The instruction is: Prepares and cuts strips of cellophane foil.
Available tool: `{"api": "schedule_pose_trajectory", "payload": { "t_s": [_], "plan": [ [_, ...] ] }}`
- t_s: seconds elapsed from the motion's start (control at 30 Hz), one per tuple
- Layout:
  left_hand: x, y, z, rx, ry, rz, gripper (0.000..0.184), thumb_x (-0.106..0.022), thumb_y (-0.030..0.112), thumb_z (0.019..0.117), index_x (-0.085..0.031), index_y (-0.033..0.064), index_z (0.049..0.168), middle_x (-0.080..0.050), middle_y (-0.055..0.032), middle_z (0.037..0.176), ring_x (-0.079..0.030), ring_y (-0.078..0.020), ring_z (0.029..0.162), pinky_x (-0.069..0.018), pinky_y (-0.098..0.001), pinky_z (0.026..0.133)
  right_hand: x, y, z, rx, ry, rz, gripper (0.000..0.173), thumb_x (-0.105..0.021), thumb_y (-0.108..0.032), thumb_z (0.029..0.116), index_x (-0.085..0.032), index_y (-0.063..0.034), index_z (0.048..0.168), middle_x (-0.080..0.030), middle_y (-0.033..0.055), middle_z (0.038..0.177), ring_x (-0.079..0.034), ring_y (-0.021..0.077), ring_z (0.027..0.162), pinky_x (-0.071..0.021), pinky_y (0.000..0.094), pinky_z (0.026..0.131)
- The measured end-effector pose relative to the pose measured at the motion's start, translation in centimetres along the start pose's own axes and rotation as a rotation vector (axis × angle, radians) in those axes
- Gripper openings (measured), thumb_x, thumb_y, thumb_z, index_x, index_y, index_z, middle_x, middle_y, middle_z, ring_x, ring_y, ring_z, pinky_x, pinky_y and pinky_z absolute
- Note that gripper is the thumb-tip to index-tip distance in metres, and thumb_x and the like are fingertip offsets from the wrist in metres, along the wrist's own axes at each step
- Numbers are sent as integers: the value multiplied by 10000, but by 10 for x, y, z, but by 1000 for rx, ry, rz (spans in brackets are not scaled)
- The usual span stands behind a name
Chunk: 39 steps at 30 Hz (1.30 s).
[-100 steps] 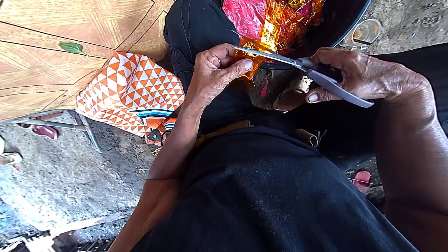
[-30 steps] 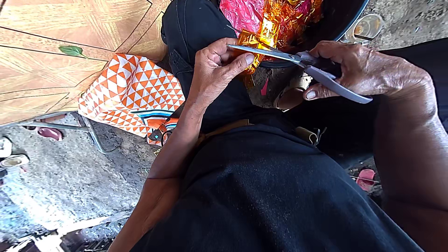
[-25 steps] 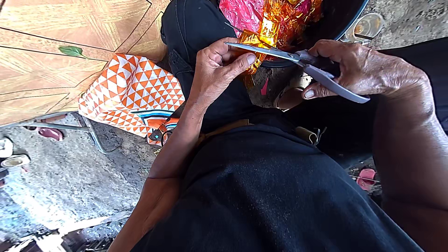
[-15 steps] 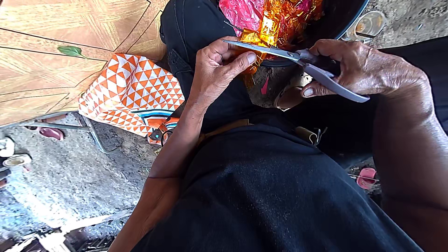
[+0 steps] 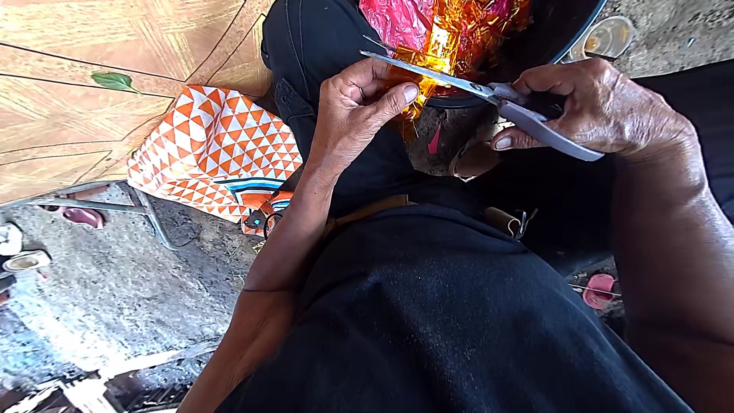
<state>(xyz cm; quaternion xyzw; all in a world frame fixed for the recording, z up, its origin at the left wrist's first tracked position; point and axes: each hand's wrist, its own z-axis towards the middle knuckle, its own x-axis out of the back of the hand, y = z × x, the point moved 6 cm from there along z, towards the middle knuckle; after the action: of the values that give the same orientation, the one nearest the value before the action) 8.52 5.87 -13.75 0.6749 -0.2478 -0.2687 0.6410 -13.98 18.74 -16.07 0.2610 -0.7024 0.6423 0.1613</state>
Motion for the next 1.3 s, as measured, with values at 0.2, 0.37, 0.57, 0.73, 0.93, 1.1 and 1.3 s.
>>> {"api": "schedule_pose_trajectory", "payload": {
  "t_s": [0.2, 0.37, 0.57, 0.73, 0.93, 1.1, 1.3],
  "plan": [
    [2, -3, -1, 24, -8, -2, 160, -702, -32, 921, -672, -22, 1079, -758, -41, 929, -736, -117, 860, -626, -306, 824, 1, 0, 0, 23, 18, -10, 525, -694, -676, 815, -651, -155, 870, -566, -100, 706, -493, -61, 620, -391, 175, 538],
    [2, -4, -4, 50, -40, 25, 159, -707, -36, 916, -670, -13, 1069, -761, -30, 921, -742, -109, 841, -635, -296, 805, 3, 0, 1, 33, 26, 6, 502, -696, -656, 829, -636, -158, 834, -532, -119, 669, -461, -81, 583, -354, 149, 507],
    [2, -4, -4, 48, -24, 8, 170, -709, -44, 908, -670, -6, 1069, -762, -24, 926, -739, -102, 852, -630, -292, 816, -2, 0, 0, -11, -105, 34, 644, -692, -747, 766, -644, -152, 1006, -583, -106, 873, -510, -91, 724, -417, 108, 611],
    [3, -4, -4, 44, -31, 22, 186, -708, -55, 904, -669, -25, 1083, -758, -34, 943, -738, -112, 869, -630, -299, 828, -1, 4, -3, -116, -153, 38, 740, -725, -764, 685, -647, -148, 1087, -603, -87, 968, -538, -77, 804, -446, 116, 670],
    [2, -3, -3, 57, -24, 25, 199, -709, -58, 900, -656, -17, 1087, -759, -25, 938, -741, -107, 864, -634, -299, 822, 4, 4, -5, -162, -170, 47, 860, -719, -818, 627, -645, -158, 1173, -612, -63, 1062, -570, -49, 919, -475, 139, 759],
    [3, -4, -3, 49, -14, 7, 203, -701, -64, 905, -651, -27, 1098, -759, -37, 956, -742, -117, 871, -635, -305, 825, 3, 3, -7, -168, -162, 31, 810, -741, -782, 626, -655, -154, 1130, -602, -62, 1035, -565, -36, 892, -472, 155, 745],
    [0, -2, -2, 48, -11, 13, 246, -710, -62, 900, -639, -36, 1135, -762, -35, 959, -746, -121, 880, -638, -314, 833, 2, 1, -4, -135, -148, 1, 758, -730, -766, 663, -640, -149, 1094, -592, -80, 978, -536, -67, 817, -445, 126, 683]
  ]
}}
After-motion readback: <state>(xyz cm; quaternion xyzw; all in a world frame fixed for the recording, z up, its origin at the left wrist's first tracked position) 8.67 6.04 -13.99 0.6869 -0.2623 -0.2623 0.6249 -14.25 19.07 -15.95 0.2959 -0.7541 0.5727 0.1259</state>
